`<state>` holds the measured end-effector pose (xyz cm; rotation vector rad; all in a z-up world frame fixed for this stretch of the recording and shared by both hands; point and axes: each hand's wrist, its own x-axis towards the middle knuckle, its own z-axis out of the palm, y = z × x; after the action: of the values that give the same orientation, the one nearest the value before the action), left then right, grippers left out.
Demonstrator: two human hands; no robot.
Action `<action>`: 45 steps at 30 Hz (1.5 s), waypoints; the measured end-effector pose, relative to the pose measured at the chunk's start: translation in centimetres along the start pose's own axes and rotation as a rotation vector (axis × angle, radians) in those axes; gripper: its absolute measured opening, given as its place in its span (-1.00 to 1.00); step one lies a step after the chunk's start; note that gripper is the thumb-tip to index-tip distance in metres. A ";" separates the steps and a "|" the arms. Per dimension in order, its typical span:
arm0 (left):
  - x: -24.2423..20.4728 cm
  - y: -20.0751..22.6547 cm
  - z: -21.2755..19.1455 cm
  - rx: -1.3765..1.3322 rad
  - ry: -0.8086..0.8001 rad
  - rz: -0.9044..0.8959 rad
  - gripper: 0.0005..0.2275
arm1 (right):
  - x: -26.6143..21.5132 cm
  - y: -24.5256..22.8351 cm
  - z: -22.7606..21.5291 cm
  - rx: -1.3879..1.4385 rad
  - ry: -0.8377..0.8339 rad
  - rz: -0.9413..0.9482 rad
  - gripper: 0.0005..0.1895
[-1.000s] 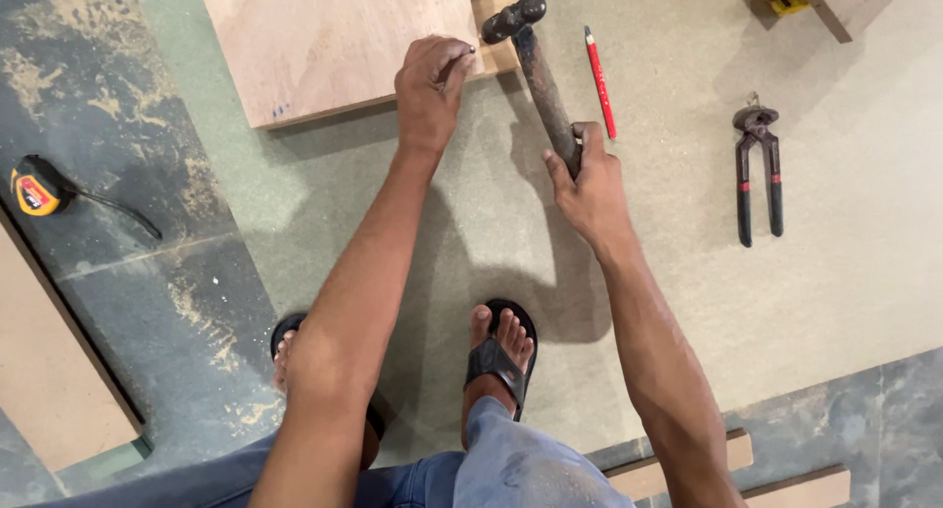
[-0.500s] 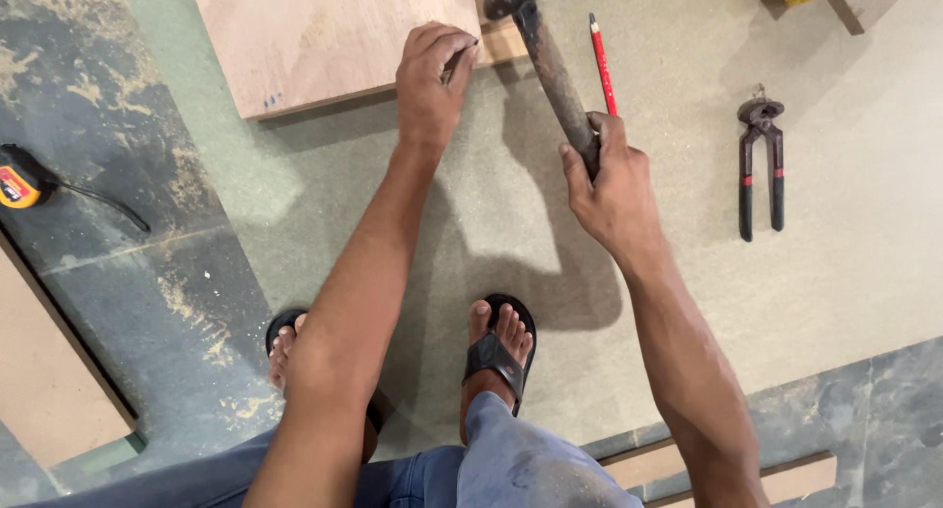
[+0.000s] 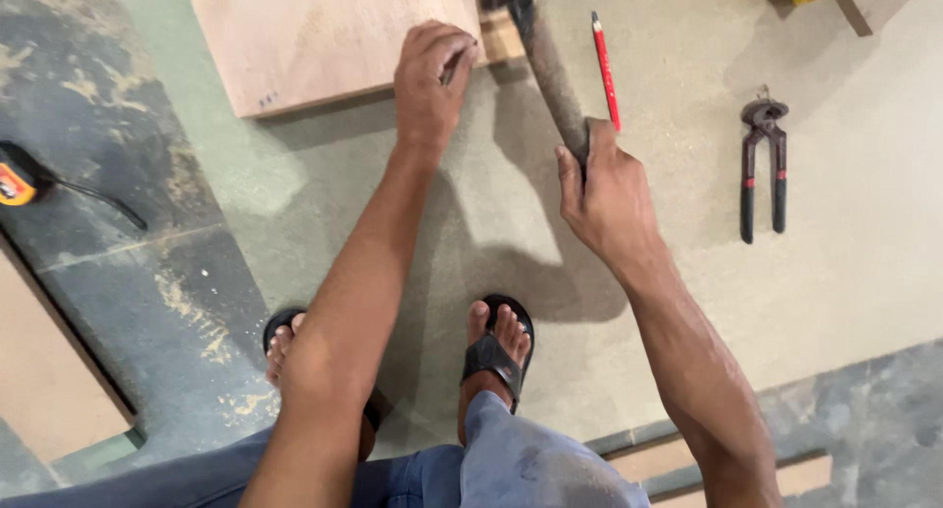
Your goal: The person applies glue to a wooden plank, places it onto a larger board, and secures it by hammering nails into the edges. The person uses a hammer and nails to fasten the pieces together on the floor.
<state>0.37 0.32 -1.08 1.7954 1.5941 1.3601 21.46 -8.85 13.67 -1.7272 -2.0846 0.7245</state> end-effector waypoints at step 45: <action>-2.4 -2.5 -4.8 0.198 0.009 -0.001 -0.77 | -8.7 2.3 7.1 0.041 0.217 0.137 -0.57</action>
<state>-4.69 -2.61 -1.84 1.9016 1.7891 1.2481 21.15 -18.21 7.11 -1.8501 -1.8100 0.5837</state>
